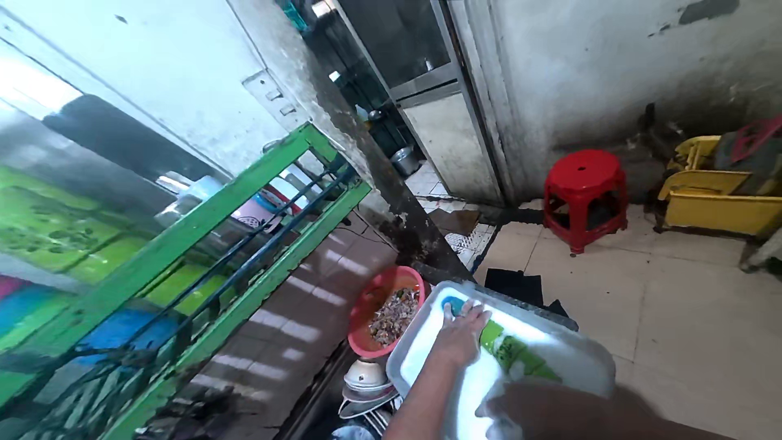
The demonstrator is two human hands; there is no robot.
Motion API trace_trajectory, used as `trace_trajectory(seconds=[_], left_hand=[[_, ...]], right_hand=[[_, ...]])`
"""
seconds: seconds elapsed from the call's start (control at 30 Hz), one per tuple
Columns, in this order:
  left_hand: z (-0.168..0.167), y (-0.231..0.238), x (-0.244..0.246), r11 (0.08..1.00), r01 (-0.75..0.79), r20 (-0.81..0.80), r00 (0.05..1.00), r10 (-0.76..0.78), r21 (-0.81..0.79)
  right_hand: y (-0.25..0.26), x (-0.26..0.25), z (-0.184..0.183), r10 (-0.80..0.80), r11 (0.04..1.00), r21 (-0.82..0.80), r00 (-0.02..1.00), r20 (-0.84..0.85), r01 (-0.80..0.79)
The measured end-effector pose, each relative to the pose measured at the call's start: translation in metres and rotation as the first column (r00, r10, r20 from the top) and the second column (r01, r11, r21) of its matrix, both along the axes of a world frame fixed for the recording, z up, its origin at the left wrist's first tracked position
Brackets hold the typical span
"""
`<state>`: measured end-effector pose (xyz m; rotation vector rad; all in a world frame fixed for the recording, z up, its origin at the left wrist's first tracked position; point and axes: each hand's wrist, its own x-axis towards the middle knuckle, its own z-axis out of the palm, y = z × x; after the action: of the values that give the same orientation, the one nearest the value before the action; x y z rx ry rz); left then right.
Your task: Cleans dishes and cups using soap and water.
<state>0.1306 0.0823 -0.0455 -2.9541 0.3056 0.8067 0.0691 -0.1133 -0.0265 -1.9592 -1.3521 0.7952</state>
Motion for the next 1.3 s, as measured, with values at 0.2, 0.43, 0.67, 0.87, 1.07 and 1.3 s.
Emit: trace_trajectory(seconds=[0.2, 0.43, 0.67, 0.87, 1.07, 1.3], left_hand=[[0.007, 0.004, -0.01, 0.994, 0.025, -0.046, 0.999, -0.02, 0.102], [-0.004, 0.018, -0.038, 0.996, -0.086, -0.059, 0.995, 0.085, -0.024], [0.003, 0.054, -0.048, 0.954, -0.298, 0.101, 0.949, 0.299, -0.034], [0.015, 0.063, -0.068, 0.537, -0.494, 0.098, 0.667, 0.739, -0.684], [0.031, 0.034, -0.111, -0.374, -0.241, -0.445, 0.524, 0.727, -0.895], [0.048, 0.009, -0.112, -0.462, 0.143, -0.349, 0.475, 0.808, -0.875]], right_hand=[[-0.005, 0.036, -0.01, -0.348, 0.911, -0.182, 0.926, 0.144, 0.371], [0.006, 0.046, -0.022, -0.259, 0.849, -0.435, 0.954, 0.154, 0.301], [-0.004, 0.043, -0.007, -0.358, 0.782, -0.502, 0.926, 0.124, 0.369], [-0.004, 0.045, -0.012, -0.353, 0.831, -0.417, 0.928, 0.119, 0.369], [0.018, 0.04, -0.006, -0.264, 0.962, 0.003, 0.934, -0.241, 0.273], [0.07, 0.019, 0.014, -0.2, 0.931, 0.153, 0.815, -0.545, 0.33]])
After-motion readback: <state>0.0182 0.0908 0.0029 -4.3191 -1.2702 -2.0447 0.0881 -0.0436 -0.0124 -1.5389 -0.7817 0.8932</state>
